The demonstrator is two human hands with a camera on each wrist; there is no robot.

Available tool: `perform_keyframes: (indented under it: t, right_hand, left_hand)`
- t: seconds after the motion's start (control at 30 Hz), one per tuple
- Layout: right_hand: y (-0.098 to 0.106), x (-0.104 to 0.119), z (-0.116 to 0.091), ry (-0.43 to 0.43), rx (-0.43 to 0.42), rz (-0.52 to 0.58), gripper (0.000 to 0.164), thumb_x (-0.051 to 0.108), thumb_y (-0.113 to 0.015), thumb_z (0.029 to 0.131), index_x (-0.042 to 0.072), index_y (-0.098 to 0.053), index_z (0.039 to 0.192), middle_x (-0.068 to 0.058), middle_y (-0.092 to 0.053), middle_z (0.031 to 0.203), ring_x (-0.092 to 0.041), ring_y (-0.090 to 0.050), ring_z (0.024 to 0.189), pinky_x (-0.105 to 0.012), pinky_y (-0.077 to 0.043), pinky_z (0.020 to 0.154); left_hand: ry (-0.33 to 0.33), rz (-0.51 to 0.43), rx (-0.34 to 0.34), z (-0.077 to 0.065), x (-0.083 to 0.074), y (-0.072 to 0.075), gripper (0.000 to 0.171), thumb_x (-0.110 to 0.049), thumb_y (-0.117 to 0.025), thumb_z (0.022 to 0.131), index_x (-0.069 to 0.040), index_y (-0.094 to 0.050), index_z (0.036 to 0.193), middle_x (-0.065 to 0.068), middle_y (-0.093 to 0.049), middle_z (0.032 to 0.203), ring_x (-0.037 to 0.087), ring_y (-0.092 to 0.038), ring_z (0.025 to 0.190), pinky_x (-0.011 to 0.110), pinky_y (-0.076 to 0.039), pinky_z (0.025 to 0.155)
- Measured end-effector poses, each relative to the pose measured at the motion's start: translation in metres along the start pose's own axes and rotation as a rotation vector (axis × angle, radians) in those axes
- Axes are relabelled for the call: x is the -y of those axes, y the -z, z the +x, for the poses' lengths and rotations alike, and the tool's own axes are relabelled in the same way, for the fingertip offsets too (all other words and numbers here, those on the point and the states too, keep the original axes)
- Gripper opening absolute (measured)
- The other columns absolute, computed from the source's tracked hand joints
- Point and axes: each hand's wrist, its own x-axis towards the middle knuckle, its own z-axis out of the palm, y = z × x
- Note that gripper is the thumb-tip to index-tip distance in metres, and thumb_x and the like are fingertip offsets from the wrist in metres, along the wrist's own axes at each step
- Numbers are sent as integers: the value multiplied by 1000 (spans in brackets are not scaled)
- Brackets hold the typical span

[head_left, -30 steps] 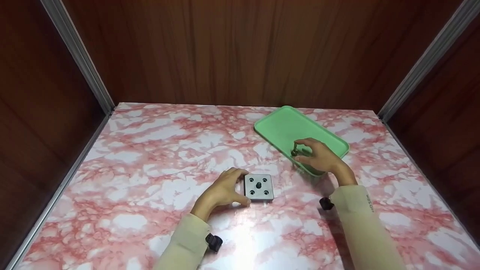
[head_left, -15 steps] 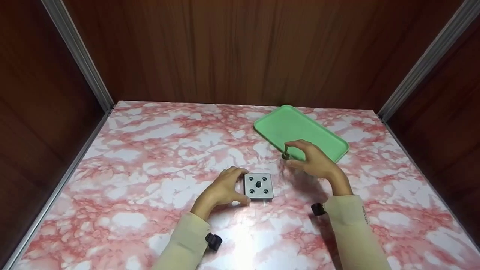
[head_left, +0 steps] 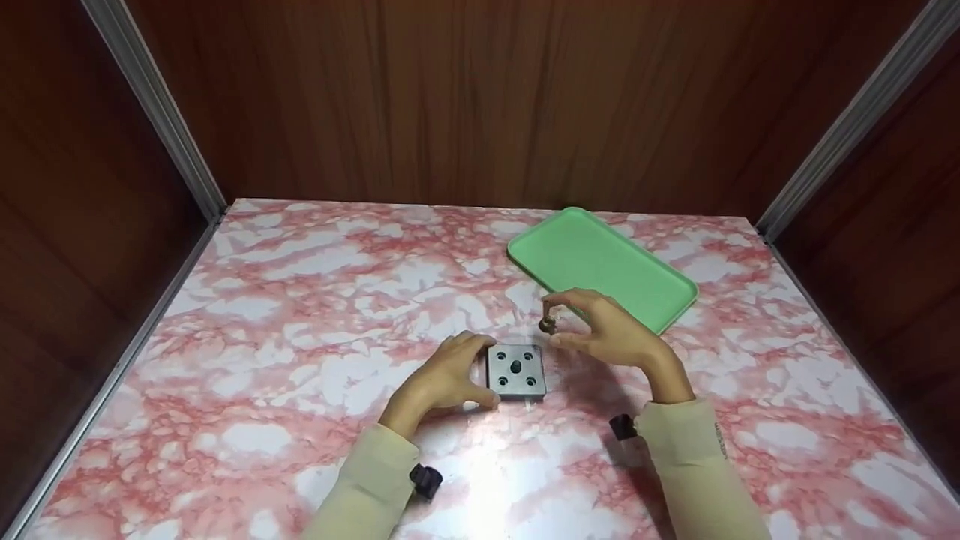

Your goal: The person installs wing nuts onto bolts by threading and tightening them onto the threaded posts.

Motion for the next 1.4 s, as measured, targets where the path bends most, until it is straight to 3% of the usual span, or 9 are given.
perform_keyframes:
  t: [0.3,0.53,1.07,1.4]
  right_hand:
    - [-5,15,2,13,84,-24,60,24,-83,95,9,-62,148,-7,-64,146,-28,-54,141,-52,-39,120]
    - [-6,16,3,41,93,-21,60,21,-84,94,8,-62,148,-10,-63,148,-33,-53,141,-57,-39,118]
    - [-15,23,6,16,155,-23,60,23,-86,92,10,-63,146,-6,-62,148,-32,-48,147,-55,-35,122]
    - [-19,23,7,29,171,-51,60,26,-88,90,13,-65,144,-2,-63,146,-27,-52,142,-51,-39,120]
  left_hand:
    - [6,-7,8,0,1,0,84,-19,-93,78,-7,-54,151,10,-56,145,32,-46,138,50,-38,118]
    - [1,1,2,0,0,1,84,-20,-92,78,-6,-54,151,11,-55,147,34,-44,144,50,-36,120]
    - [-7,15,10,0,2,1,83,-21,-91,81,-7,-52,153,11,-54,150,34,-44,144,50,-36,121]
    - [9,11,6,0,1,1,84,-22,-91,83,-6,-51,154,12,-53,151,33,-44,144,51,-38,120]
